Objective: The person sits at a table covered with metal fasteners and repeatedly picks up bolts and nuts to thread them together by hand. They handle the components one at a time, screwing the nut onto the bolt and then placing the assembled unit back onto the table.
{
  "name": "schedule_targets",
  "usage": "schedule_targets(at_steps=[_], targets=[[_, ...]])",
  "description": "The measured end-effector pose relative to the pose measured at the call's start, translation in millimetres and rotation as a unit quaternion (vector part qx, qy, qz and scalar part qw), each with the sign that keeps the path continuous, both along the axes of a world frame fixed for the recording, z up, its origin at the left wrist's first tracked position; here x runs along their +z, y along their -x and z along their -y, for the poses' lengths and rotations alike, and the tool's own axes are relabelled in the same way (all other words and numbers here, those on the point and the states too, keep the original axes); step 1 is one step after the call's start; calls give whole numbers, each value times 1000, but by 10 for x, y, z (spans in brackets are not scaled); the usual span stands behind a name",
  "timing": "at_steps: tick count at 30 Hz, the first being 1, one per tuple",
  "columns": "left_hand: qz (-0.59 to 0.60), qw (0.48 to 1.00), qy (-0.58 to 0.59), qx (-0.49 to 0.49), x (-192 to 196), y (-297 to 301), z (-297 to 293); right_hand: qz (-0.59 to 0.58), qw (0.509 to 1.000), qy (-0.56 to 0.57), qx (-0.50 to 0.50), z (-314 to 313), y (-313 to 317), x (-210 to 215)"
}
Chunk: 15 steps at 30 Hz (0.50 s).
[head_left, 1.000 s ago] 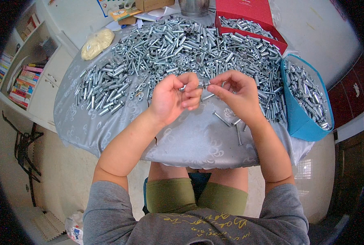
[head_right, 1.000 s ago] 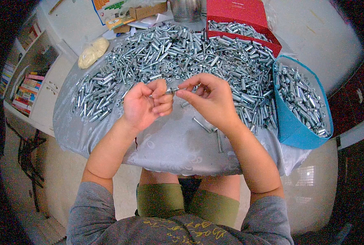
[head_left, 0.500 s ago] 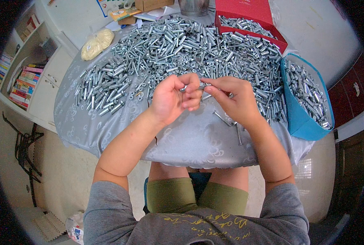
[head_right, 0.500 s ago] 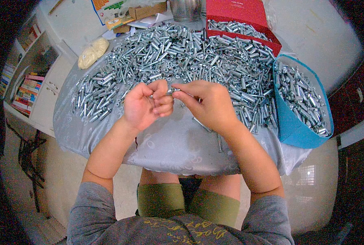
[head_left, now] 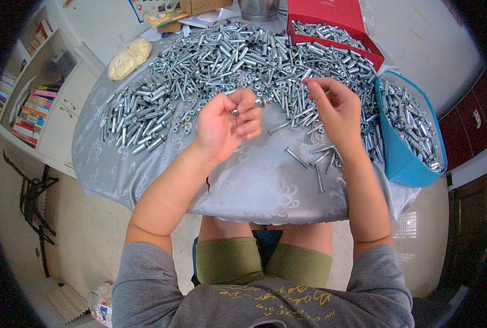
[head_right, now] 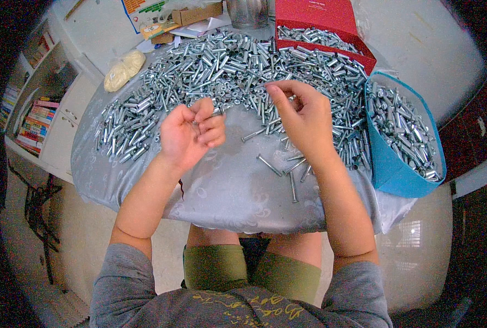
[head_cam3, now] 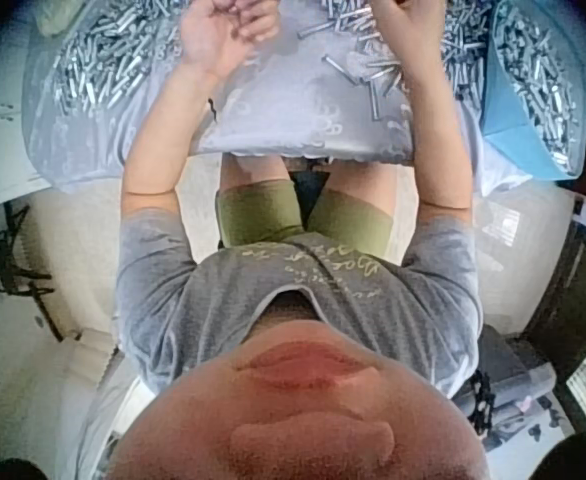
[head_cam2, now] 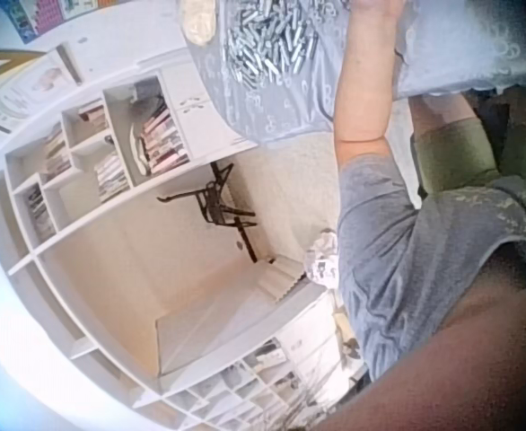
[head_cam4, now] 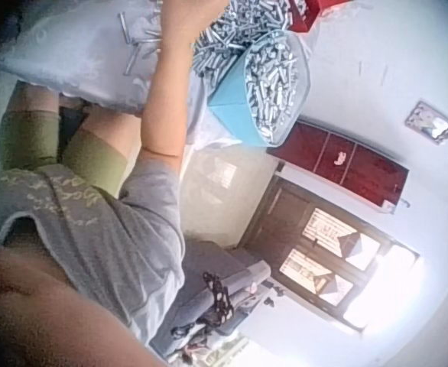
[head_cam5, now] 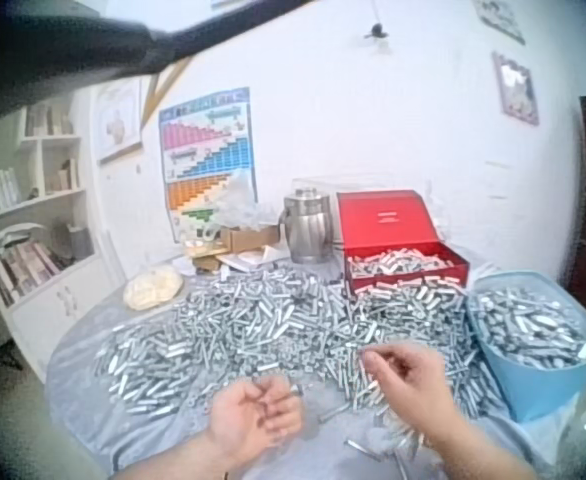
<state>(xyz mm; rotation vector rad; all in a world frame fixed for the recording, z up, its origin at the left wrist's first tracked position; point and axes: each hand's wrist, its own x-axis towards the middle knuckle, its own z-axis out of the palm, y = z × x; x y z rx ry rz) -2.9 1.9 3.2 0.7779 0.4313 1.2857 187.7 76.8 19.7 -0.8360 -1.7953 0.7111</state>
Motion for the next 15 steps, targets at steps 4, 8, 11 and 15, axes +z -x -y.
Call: schedule_targets(at_steps=[4,8,11,15], targets=[[9,999,24,38,-32,4,-14,142,986,-50,-74,-51,-31,13],[16,998,30,46,-28,20,-20,271,946,-159,-75,-177,-63,-157],[12,997,42,59,-25,15,-25,297,934,-188,-65,-208,-52,-244],[10,997,43,61,-33,29,-30,331,926,-179,-41,-198,-52,-262]])
